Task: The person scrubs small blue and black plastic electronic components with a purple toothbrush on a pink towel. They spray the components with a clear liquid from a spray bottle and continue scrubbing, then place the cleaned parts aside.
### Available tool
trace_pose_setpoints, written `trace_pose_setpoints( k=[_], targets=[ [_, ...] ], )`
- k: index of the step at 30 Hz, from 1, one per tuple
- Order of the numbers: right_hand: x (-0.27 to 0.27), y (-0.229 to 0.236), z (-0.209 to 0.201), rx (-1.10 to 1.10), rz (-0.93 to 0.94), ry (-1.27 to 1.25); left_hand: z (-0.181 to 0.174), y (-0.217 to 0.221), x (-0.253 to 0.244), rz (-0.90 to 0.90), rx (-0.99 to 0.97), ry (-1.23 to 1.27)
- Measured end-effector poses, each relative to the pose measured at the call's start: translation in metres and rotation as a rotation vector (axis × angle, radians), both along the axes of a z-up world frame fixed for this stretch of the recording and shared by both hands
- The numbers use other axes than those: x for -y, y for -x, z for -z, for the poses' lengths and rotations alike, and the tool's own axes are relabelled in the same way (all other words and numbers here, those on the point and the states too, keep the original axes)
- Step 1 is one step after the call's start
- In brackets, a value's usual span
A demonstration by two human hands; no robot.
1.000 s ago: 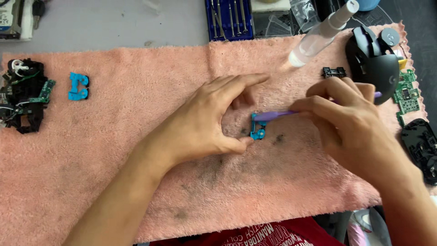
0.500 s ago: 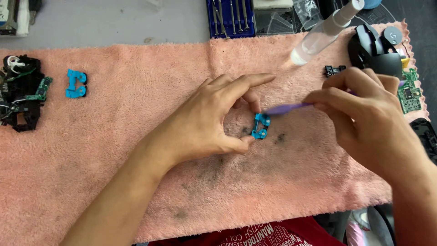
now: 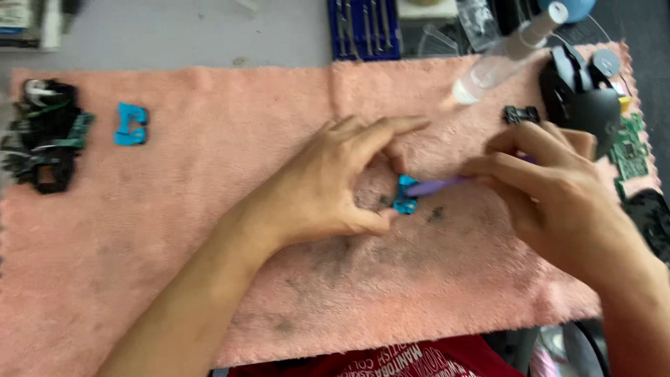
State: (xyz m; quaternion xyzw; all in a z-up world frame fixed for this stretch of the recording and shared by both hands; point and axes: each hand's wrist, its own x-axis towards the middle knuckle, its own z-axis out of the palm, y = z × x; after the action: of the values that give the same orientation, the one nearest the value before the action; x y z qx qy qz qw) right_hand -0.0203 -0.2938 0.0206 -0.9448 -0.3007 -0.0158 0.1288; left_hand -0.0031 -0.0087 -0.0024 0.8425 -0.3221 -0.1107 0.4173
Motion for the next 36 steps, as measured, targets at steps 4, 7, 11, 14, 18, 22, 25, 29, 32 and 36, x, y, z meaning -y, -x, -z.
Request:
trace_pose_setpoints(
  k=[4,7,11,14,18,22,25,29,32,36],
  targets=[
    [0.011,0.007,0.004,0.081,0.021,-0.102,0.018,-0.004,-0.002,-0.044,0.187,0.053],
    [0.019,0.015,0.013,0.180,0.147,-0.172,0.012,-0.005,-0.003,-0.044,0.114,0.095],
    [0.011,0.023,0.026,0.198,0.155,-0.213,-0.025,-0.003,-0.011,-0.071,-0.210,0.147],
    [0.008,0.029,0.041,0.163,0.162,-0.208,-0.035,-0.003,-0.021,-0.120,-0.342,0.217],
    [0.007,0.033,0.050,0.173,0.155,-0.191,-0.056,0.001,-0.043,-0.208,-0.195,0.233],
    [0.001,0.037,0.050,0.199,0.159,-0.241,-0.071,0.010,-0.088,-0.334,-0.057,0.115],
    [0.002,0.037,0.052,0.205,0.166,-0.239,-0.079,0.022,-0.122,-0.437,0.019,0.010],
    [0.001,0.037,0.051,0.208,0.169,-0.256,-0.084,0.032,-0.164,-0.569,0.095,-0.169],
    [0.000,0.038,0.052,0.207,0.193,-0.242,-0.085,0.035,-0.177,-0.619,0.102,-0.175],
    [0.002,0.037,0.053,0.206,0.188,-0.233,-0.075,0.031,-0.184,-0.662,0.063,-0.165]
  ],
)
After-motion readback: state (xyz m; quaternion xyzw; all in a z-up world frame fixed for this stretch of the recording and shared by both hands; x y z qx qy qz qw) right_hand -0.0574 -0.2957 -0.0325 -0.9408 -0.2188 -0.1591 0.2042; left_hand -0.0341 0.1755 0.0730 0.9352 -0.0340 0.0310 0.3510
